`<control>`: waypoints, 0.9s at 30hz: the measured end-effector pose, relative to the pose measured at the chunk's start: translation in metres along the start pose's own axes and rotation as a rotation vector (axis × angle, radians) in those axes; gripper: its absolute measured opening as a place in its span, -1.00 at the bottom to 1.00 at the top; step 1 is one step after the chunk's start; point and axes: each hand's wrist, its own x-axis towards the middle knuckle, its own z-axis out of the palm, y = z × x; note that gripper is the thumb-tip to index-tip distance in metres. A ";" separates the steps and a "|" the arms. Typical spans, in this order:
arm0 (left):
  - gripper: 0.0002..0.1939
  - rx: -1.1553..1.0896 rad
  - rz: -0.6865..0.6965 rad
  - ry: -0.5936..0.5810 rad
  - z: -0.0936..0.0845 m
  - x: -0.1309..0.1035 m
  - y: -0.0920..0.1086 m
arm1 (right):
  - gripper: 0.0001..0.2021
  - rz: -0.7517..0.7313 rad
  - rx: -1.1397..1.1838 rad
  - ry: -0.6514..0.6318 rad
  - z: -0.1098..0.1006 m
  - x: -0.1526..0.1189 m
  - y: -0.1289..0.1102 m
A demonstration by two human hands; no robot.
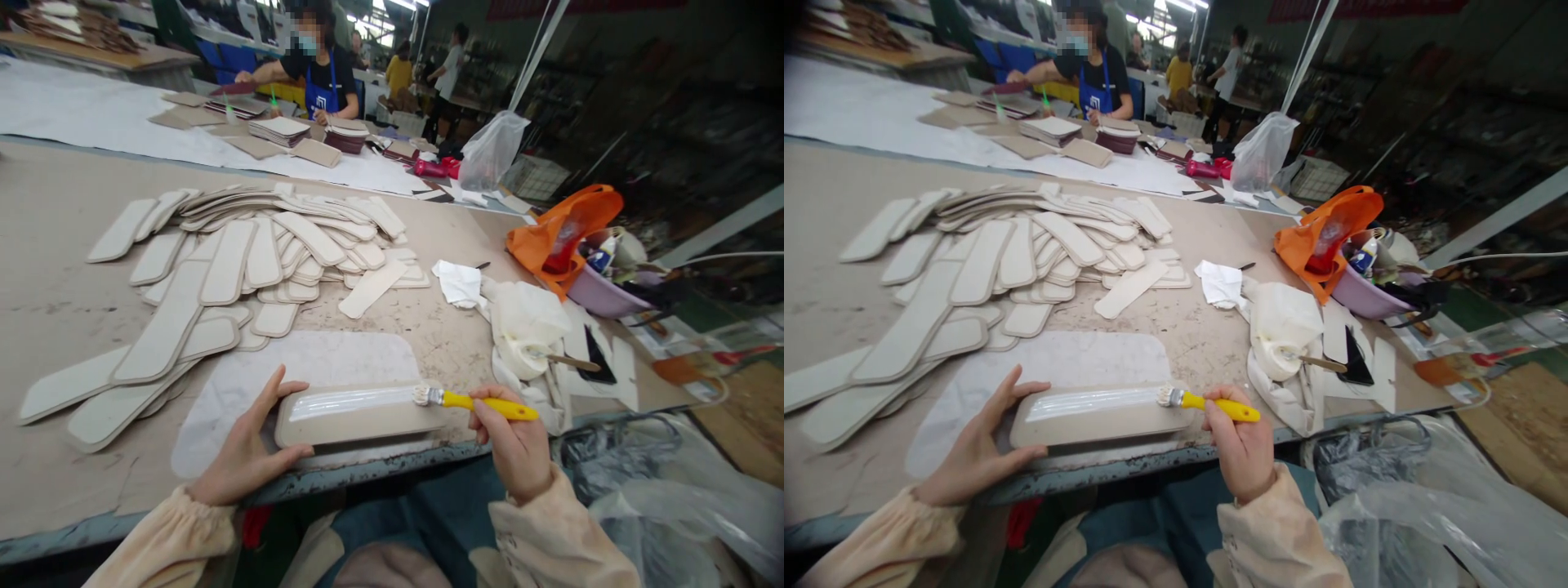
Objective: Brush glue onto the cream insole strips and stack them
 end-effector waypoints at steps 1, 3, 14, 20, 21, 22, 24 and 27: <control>0.02 -0.002 -0.003 -0.002 0.000 0.000 0.000 | -0.76 -0.002 -0.010 0.014 -0.004 0.001 0.000; 0.01 -0.005 -0.003 -0.006 0.000 0.000 0.000 | -0.75 -0.007 -0.036 0.039 -0.010 0.002 0.001; 0.05 -0.067 0.083 -0.011 0.000 0.000 0.000 | -0.80 0.016 0.300 0.036 0.025 -0.021 -0.023; 0.09 -0.106 0.073 -0.011 0.000 -0.001 -0.002 | -0.85 0.086 0.414 -0.301 0.092 -0.035 -0.039; 0.10 -0.117 0.075 -0.011 0.000 -0.001 -0.002 | -0.85 0.080 0.412 -0.330 0.099 -0.035 -0.039; 0.10 -0.129 0.077 -0.011 0.000 -0.001 -0.002 | -0.85 0.072 0.410 -0.351 0.105 -0.035 -0.038; 0.11 -0.145 0.080 -0.008 0.001 -0.001 -0.003 | -0.84 0.052 0.399 -0.386 0.113 -0.036 -0.037; 0.11 -0.144 0.078 -0.005 0.001 -0.001 -0.004 | -0.84 0.019 0.347 -0.430 0.117 -0.036 -0.034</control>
